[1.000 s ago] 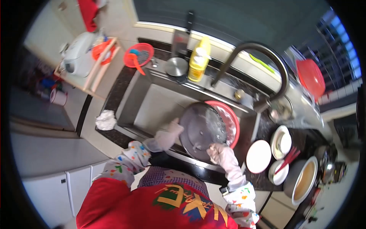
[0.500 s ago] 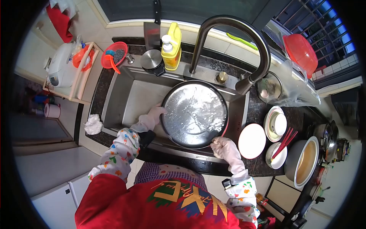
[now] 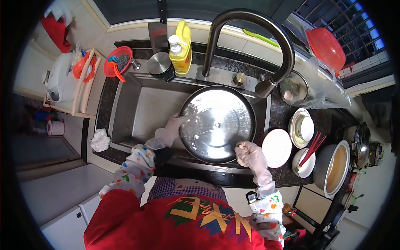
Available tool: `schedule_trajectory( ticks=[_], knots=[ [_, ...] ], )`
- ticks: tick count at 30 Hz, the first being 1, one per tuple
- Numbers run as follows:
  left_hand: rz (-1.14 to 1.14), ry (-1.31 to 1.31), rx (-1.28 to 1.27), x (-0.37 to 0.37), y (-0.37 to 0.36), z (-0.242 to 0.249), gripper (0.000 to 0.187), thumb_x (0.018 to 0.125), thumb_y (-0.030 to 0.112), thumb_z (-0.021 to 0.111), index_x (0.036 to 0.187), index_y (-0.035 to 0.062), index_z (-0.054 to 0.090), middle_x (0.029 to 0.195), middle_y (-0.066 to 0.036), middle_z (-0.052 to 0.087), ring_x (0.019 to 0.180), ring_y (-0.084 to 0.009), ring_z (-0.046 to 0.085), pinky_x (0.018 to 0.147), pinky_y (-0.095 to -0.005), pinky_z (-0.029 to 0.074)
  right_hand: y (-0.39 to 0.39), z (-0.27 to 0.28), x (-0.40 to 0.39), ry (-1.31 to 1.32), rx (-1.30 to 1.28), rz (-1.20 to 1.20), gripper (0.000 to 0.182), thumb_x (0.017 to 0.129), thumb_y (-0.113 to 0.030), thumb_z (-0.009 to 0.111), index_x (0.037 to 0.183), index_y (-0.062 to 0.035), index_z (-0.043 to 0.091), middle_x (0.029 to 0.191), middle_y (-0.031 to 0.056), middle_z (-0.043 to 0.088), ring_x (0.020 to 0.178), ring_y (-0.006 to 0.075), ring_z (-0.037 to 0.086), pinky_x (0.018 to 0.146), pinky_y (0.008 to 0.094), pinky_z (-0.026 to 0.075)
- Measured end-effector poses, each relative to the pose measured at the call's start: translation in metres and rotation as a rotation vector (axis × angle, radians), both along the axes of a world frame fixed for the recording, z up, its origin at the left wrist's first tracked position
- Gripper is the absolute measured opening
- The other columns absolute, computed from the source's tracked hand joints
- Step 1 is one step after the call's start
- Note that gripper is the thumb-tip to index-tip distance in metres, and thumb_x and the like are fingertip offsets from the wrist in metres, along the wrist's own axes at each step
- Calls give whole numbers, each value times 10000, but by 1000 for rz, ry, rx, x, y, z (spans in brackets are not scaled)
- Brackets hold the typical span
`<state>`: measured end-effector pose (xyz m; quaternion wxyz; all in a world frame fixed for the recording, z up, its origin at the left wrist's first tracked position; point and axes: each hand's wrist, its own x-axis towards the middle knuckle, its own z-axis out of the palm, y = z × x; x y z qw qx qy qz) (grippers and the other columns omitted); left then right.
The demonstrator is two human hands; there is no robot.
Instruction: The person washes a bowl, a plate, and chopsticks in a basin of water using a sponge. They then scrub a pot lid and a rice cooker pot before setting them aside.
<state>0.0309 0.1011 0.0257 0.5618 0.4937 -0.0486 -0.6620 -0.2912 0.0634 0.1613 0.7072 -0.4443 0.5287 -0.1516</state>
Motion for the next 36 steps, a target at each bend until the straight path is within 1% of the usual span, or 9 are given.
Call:
schedule_trajectory(
  ticks=[12, 20, 22, 24, 25, 26, 29, 33, 36],
  knots=[
    [65, -711, -227, 13, 2, 78, 318, 925, 139, 561, 1223, 30, 569, 990, 22, 619, 875, -52, 535, 774, -209, 440, -34, -54, 58, -21, -177, -175, 106, 885, -135, 628, 926, -40, 606, 702, 27, 596, 530, 92, 539, 451, 242, 430],
    [83, -617, -100, 10, 8, 33, 319, 918, 172, 569, 1211, 46, 577, 972, 1, 621, 821, -73, 530, 730, -222, 426, -58, -57, 65, -184, -256, -355, 183, 926, -95, 553, 1075, 3, 513, 695, 32, 549, 497, 99, 488, 404, 243, 367],
    [120, -529, -86, 8, 8, 32, 322, 916, 177, 570, 1211, 48, 576, 987, -9, 625, 831, -85, 537, 736, -230, 426, -60, -70, 67, -23, -450, -188, 309, 903, -91, 580, 1187, 0, 501, 958, 115, 594, 776, 204, 598, 668, 278, 494],
    [48, -479, 0, 5, 6, 49, 323, 913, 168, 572, 1205, 31, 574, 1020, -33, 631, 895, -113, 558, 788, -250, 439, -64, -91, 72, 399, -1177, 46, 412, 878, -81, 593, 1269, -28, 473, 1221, 221, 502, 1084, 328, 529, 925, 340, 431],
    [43, -482, 0, 3, 5, 55, 323, 913, 168, 572, 1205, 31, 574, 1020, -33, 631, 895, -113, 558, 788, -250, 439, -65, -101, 69, 323, -1171, 162, 481, 859, -84, 607, 1313, -52, 450, 1360, 284, 356, 1221, 390, 417, 1028, 375, 346],
    [68, -400, -13, 1, 4, 60, 335, 911, 174, 576, 1207, 19, 564, 1039, -44, 627, 914, -124, 565, 809, -258, 443, -63, -121, 70, 423, -1318, 189, 386, 860, -60, 583, 1235, -67, 496, 1286, 220, 453, 1156, 343, 472, 987, 366, 389],
    [103, -317, -7, 4, 4, 53, 361, 911, 185, 578, 1218, 0, 542, 1080, -63, 617, 942, -145, 574, 836, -275, 449, -47, -147, 90, -299, 32, -420, 203, 892, -98, 537, 1094, -111, 520, 1112, 110, 546, 1016, 260, 537, 841, 316, 463],
    [96, -249, 87, -2, 1, 60, 404, 918, 200, 574, 1257, -8, 501, 1133, -77, 597, 981, -165, 568, 858, -290, 449, 27, -233, 136, 347, -466, 489, 349, 926, -249, 411, 1205, -70, 521, 1145, 181, 523, 1096, 336, 508, 971, 418, 393],
    [76, -359, 89, -11, 2, 58, 411, 921, 204, 572, 1271, 2, 495, 1147, -79, 592, 994, -166, 561, 857, -286, 451, 38, -93, 152, 91, -1191, 462, 297, 881, -162, 477, 1137, -32, 553, 1217, 204, 468, 1131, 359, 468, 988, 404, 384]
  ],
)
